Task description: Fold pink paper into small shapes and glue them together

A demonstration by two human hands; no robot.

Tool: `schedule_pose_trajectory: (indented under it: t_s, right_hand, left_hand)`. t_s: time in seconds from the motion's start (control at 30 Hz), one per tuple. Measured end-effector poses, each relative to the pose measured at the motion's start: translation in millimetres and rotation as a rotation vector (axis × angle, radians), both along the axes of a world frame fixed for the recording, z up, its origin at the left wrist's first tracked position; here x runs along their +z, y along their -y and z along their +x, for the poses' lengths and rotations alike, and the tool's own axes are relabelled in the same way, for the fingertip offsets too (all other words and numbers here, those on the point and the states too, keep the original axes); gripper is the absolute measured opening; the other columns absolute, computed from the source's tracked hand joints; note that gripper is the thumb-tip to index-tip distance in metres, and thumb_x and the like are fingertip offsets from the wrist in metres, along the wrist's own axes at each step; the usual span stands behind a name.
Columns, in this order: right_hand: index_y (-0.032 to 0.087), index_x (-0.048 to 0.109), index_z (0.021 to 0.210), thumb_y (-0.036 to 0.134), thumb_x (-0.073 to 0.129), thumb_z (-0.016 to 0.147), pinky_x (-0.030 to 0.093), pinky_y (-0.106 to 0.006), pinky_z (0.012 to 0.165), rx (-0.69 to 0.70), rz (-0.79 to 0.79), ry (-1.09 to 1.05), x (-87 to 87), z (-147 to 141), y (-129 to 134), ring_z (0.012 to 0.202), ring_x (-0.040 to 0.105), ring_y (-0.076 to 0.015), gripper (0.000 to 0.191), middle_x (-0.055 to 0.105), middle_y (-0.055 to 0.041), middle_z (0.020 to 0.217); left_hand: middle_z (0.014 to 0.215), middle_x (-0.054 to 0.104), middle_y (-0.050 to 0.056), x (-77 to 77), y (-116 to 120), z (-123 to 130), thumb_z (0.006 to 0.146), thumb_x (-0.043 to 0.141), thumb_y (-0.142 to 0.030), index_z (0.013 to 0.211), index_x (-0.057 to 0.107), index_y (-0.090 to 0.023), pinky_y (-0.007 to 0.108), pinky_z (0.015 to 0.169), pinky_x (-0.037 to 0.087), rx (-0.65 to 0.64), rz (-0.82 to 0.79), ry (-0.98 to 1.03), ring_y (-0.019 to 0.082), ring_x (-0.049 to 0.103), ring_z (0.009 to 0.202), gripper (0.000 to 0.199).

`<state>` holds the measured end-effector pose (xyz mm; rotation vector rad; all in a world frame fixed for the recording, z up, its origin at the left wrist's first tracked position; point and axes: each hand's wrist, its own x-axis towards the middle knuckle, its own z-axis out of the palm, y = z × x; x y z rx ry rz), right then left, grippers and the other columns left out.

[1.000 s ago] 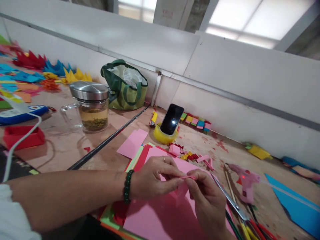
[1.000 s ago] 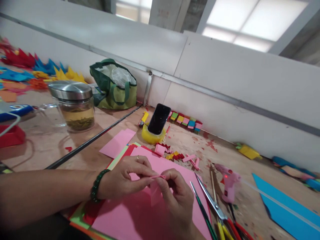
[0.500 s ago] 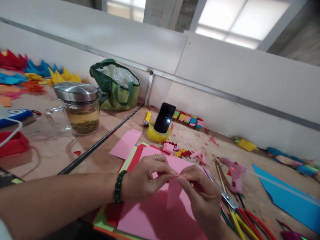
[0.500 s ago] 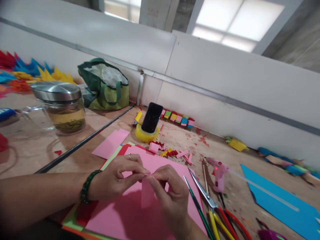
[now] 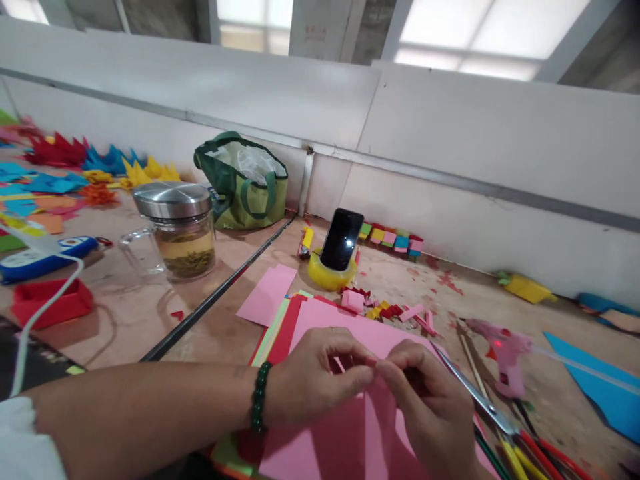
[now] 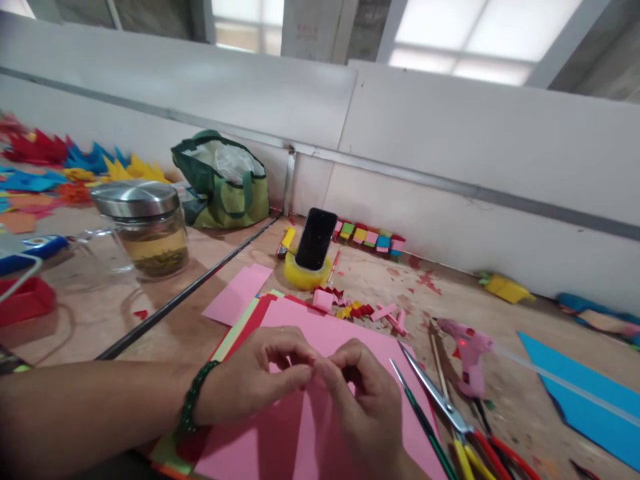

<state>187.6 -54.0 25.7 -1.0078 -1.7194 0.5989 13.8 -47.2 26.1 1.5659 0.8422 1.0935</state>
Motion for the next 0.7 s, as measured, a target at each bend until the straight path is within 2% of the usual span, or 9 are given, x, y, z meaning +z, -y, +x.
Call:
schedule_pose_trajectory:
  t_s: [0.13,0.23,0.3,0.37,0.43,0.5,0.6,0.7]
  right_hand:
    - [0.018,0.059,0.065,0.035,0.071,0.077,0.039,-0.021,0.045,0.031,-0.23,-0.06,-4.7,-1.9,-10.7,0.05,0.046,-0.0102,0.024,0.052,0.002,0.057]
    - [0.017,0.059,0.063,0.041,0.073,0.073,0.038,-0.022,0.046,0.118,-0.408,-0.118,-3.1,-2.5,-16.9,0.05,0.044,-0.0099,0.03,0.051,0.0026,0.055]
    - [0.016,0.057,0.059,0.041,0.073,0.073,0.037,-0.022,0.047,0.11,-0.449,-0.202,-3.4,-2.9,-19.7,0.05,0.042,-0.0093,0.033,0.049,0.0034,0.053]
    - [0.016,0.057,0.06,0.04,0.074,0.073,0.038,-0.021,0.049,0.066,-0.451,-0.316,-6.0,-3.3,-21.9,0.051,0.043,-0.0089,0.032,0.05,0.0039,0.055]
    - [0.017,0.057,0.062,0.038,0.074,0.073,0.039,-0.021,0.049,0.037,-0.44,-0.397,-9.5,-3.8,-23.3,0.051,0.044,-0.0085,0.029,0.051,0.0043,0.057]
    - [0.017,0.057,0.063,0.037,0.073,0.074,0.04,-0.021,0.05,0.032,-0.421,-0.425,-11.8,-4.9,-23.5,0.051,0.045,-0.0086,0.028,0.052,0.0043,0.057]
    - [0.017,0.058,0.063,0.036,0.073,0.075,0.043,-0.022,0.052,0.01,-0.367,-0.402,-11.4,-8.3,-20.7,0.052,0.048,-0.0094,0.027,0.054,0.0035,0.057]
    - [0.017,0.059,0.063,0.037,0.073,0.074,0.04,-0.022,0.048,-0.032,-0.35,-0.35,-9.2,-13.7,-15.3,0.05,0.046,-0.0088,0.027,0.053,0.0038,0.055]
  left_hand:
    - [0.066,0.063,0.002,-6.9,-8.0,2.1,0.072,0.064,-0.013,0.079,0.069,-0.01,0.02,0.056,0.041,-0.015,-0.148,0.039,0.009,0.054,0.059,0.009]
    - [0.064,0.057,-0.004,-6.7,-12.2,0.8,0.068,0.069,-0.014,0.099,0.06,-0.013,0.018,0.056,0.04,-0.039,-0.209,0.146,0.007,0.051,0.058,0.032]
    - [0.067,0.056,-0.005,-4.8,-14.1,-0.3,0.069,0.069,-0.017,0.114,0.052,-0.015,0.018,0.058,0.043,-0.108,-0.303,0.226,0.008,0.053,0.06,0.048]
    - [0.071,0.055,-0.004,-3.9,-15.2,-0.2,0.072,0.066,-0.019,0.119,0.05,-0.016,0.021,0.061,0.046,-0.172,-0.422,0.255,0.008,0.055,0.064,0.05]
    - [0.069,0.054,-0.004,-5.4,-15.3,1.7,0.072,0.063,-0.017,0.114,0.055,-0.015,0.021,0.061,0.047,-0.223,-0.488,0.222,0.008,0.055,0.062,0.043]
    - [0.064,0.054,-0.005,-8.7,-14.5,4.5,0.07,0.062,-0.013,0.102,0.061,-0.012,0.019,0.058,0.044,-0.253,-0.476,0.168,0.007,0.053,0.058,0.032]
    - [0.063,0.058,-0.003,-13.2,-12.4,8.2,0.068,0.059,-0.01,0.084,0.066,-0.01,0.017,0.054,0.041,-0.257,-0.432,0.115,0.007,0.053,0.056,0.017]
    - [0.065,0.065,0.001,-12.4,-9.9,9.8,0.07,0.062,-0.015,0.074,0.069,-0.01,0.019,0.059,0.046,-0.275,-0.431,0.065,0.01,0.059,0.061,0.009]
